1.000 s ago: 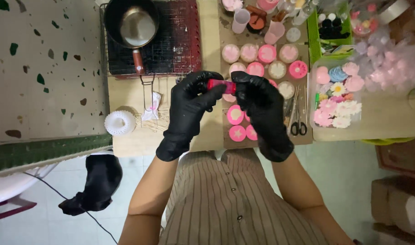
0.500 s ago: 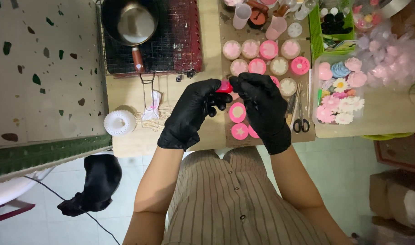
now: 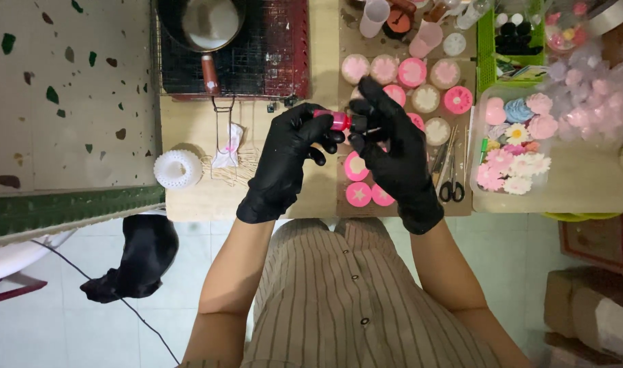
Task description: Preparing and pouring molten wax into decorative flower-shaped molds.
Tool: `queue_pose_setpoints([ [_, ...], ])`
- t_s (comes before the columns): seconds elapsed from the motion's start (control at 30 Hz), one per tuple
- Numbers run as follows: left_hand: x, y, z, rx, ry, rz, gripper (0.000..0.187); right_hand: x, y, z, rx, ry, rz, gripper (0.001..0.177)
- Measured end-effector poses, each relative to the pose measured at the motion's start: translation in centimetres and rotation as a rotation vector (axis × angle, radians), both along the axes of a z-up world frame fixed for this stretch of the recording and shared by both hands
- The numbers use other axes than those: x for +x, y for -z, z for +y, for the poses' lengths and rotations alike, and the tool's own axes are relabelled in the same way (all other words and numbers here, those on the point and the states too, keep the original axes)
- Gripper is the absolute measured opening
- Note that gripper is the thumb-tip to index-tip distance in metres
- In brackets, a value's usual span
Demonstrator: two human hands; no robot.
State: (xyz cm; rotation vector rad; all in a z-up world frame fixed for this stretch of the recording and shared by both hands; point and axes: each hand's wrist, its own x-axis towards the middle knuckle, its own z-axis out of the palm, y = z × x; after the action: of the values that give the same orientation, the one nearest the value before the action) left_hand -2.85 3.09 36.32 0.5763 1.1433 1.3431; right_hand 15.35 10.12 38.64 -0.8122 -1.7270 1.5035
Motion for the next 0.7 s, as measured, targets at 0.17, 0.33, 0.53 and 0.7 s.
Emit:
queue_pose_setpoints([
  [0.17, -0.1, 0.6, 0.0, 0.003, -0.026, -0.011, 0.022, 1.1, 4.6, 0.1, 0.159, 0.096, -0.051, 0.038],
  [0.33, -2.1, 6.0, 1.5, -0.007, -0.086, 0.096, 0.023, 3.1, 6.6, 0.6, 0.41, 0.244, -0.148, 0.034],
  [0.53, -3.4, 16.5, 3.2, -0.007, -0.053, 0.794, 0.029, 5.9, 13.0, -0.1, -0.022, 0.39, -0.014, 0.034],
  [0.7, -3.8, 23.0, 3.9, 0.075, 0.065, 1.212, 0.03, 8.5, 19.2, -1.9, -0.076, 0.394, 0.172, 0.036],
])
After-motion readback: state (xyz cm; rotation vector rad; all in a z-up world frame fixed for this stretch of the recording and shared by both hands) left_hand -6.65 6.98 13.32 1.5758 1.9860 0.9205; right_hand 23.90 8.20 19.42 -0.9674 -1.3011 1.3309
